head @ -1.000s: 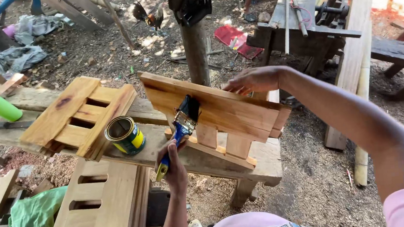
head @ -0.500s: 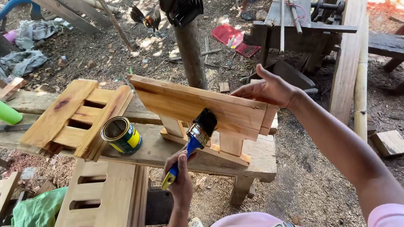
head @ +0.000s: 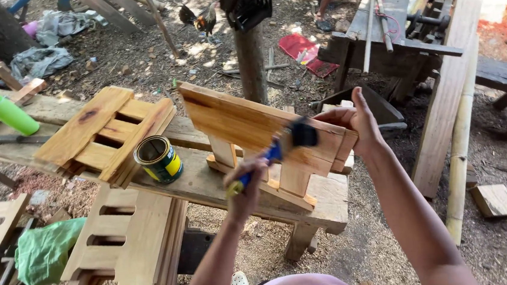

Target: Applying varnish to wooden furniture components with a paintbrush.

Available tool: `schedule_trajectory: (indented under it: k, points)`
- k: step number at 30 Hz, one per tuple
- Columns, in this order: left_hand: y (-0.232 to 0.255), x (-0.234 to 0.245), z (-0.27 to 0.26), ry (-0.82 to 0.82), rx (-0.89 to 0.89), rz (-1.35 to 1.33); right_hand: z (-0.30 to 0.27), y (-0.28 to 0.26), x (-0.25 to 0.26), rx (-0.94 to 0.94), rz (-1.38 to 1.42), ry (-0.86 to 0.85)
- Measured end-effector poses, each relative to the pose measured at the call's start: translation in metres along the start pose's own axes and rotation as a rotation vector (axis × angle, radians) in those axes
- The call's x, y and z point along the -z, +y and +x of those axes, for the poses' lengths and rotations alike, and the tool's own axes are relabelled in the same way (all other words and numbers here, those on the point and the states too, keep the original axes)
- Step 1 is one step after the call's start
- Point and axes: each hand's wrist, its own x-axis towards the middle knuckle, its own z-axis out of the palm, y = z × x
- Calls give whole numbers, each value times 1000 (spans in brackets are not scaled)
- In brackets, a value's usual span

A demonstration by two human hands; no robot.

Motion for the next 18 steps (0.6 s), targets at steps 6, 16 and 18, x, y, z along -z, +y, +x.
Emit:
schedule_trajectory:
  k: [6,16,18]
  points:
    - [42,118,33,352,149,136,15,11,29,-27,49,105]
    - [43,279,120,511,508,778,12,38,67,180,71,248]
    - [17,296,127,407,393,1029,13,41,72,184,62,265]
